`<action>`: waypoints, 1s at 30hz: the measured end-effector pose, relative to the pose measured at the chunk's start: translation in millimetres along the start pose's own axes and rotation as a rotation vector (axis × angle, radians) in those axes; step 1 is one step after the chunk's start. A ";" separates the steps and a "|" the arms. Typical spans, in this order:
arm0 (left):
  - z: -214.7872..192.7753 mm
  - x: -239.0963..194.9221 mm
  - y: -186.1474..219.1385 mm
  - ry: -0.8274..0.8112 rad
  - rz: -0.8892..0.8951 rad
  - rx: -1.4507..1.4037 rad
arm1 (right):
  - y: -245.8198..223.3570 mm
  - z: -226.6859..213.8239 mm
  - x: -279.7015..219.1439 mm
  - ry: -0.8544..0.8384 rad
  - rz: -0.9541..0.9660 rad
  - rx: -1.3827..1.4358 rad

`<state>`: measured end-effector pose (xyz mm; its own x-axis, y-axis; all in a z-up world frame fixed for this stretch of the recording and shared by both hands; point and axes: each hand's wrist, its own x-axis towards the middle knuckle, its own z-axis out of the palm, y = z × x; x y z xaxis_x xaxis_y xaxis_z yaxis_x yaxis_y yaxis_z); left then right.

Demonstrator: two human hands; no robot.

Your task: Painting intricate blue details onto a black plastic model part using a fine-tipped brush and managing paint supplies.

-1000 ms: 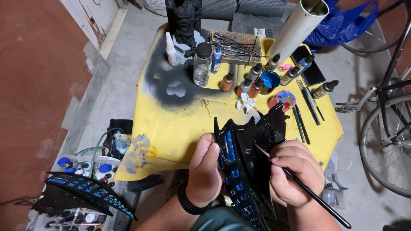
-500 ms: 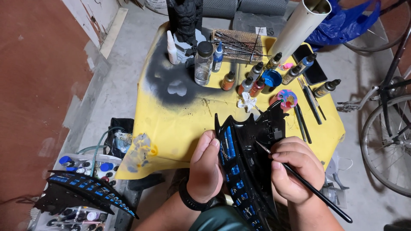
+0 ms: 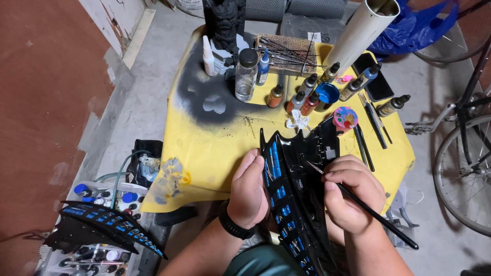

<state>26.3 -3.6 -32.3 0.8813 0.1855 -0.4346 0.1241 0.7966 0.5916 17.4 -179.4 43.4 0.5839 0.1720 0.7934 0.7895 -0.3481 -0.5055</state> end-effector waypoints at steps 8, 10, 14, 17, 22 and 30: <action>-8.4 7.8 -10.9 -0.026 0.020 -0.023 | -8.2 -0.3 5.3 -0.066 -0.133 -0.140; -9.7 8.7 -12.8 -0.034 0.024 -0.032 | -6.8 -0.9 4.5 -0.063 -0.142 -0.143; -6.7 6.0 -10.3 -0.017 0.025 -0.015 | -6.8 -0.4 4.8 -0.054 -0.122 -0.134; -6.2 4.8 -10.4 -0.012 0.032 -0.008 | -4.0 -1.4 2.5 -0.044 -0.093 -0.116; 11.3 -10.7 8.4 -0.053 0.019 -0.012 | 1.0 -2.4 -1.0 -0.031 -0.017 -0.064; 7.9 -10.6 5.2 -0.184 0.102 -0.021 | 1.7 -2.7 -0.7 -0.044 0.066 -0.063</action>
<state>21.2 -5.9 -19.3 0.9575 0.1594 -0.2405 0.0218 0.7911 0.6113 17.8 -182.6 42.9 0.6429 0.1871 0.7428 0.7366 -0.4167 -0.5326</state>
